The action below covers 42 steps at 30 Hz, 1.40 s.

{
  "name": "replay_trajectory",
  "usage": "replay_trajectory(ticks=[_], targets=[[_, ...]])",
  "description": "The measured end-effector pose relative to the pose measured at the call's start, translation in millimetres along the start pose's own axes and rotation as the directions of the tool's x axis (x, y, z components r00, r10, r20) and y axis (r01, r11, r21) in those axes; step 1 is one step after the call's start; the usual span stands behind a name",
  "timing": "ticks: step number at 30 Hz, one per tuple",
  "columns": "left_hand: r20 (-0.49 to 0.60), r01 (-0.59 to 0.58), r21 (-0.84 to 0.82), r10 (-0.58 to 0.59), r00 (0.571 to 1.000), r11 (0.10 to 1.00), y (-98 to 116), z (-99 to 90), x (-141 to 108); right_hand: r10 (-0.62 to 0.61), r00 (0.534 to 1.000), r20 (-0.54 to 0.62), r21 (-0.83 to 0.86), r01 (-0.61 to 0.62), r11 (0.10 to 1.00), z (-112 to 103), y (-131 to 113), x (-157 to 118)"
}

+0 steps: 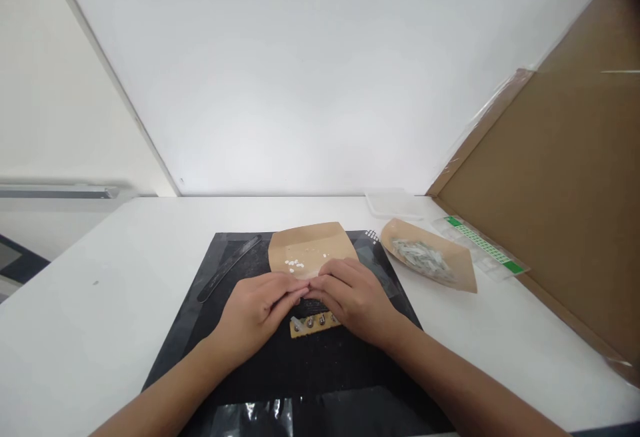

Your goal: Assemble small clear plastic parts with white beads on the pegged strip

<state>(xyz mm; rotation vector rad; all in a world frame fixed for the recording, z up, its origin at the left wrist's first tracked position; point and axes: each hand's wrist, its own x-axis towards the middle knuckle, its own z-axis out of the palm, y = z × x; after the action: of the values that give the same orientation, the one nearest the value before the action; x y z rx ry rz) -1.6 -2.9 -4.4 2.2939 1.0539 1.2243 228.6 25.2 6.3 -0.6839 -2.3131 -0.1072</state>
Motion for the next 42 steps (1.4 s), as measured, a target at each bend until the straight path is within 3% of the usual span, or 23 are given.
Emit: replay_trajectory(ticks=[4,7,9,12,14,19,25,28,34,42], targets=[[0.04,-0.099,0.102,0.095,0.995,0.99,-5.0,-2.7,-4.9,0.073,0.997,0.037,0.127,-0.078,0.989,1.5,2.6,-1.0],[-0.017,-0.062,0.235,0.068,0.998,0.97,-12.7,-11.3,-7.0,0.152,0.987,0.045,0.277,-0.158,0.948,-0.9,3.9,-2.1],[-0.127,0.039,0.345,0.005,0.992,0.938,-20.6,-20.3,-5.8,0.202,0.979,0.042,0.338,-0.204,0.919,-3.9,5.8,-3.5],[-0.308,0.265,0.487,-0.121,0.944,0.832,-36.0,-36.3,-1.8,0.3,0.953,0.04,0.343,-0.295,0.892,-9.3,13.1,-6.8],[-0.345,0.371,0.553,-0.2,0.917,0.746,-47.3,-46.9,-0.2,0.375,0.926,0.041,0.321,-0.368,0.873,-12.6,20.5,-9.3],[-0.221,0.44,0.651,-0.4,0.889,0.619,-70.8,-65.1,-4.4,0.482,0.875,0.05,0.28,-0.476,0.834,-17.7,37.1,-13.9],[-0.132,0.482,0.688,-0.559,0.818,0.543,-76.8,-62.7,-8.2,0.507,0.862,-0.017,0.282,-0.483,0.829,-20.9,43.5,-16.9],[-0.117,0.493,0.697,-0.595,0.795,0.522,-74.2,-59.7,-8.0,0.557,0.829,-0.042,0.293,-0.523,0.8,-22.7,46.9,-16.5],[-0.117,0.511,0.684,-0.612,0.782,0.521,-79.7,-62.1,-10.8,0.767,0.64,-0.048,0.44,-0.676,0.591,-31.6,60.1,-15.2],[-0.123,0.549,0.6,-0.611,0.782,0.582,-94.3,-71.2,-13.0,0.772,0.635,0.031,0.483,-0.685,0.545,-34.0,74.5,-21.7]])
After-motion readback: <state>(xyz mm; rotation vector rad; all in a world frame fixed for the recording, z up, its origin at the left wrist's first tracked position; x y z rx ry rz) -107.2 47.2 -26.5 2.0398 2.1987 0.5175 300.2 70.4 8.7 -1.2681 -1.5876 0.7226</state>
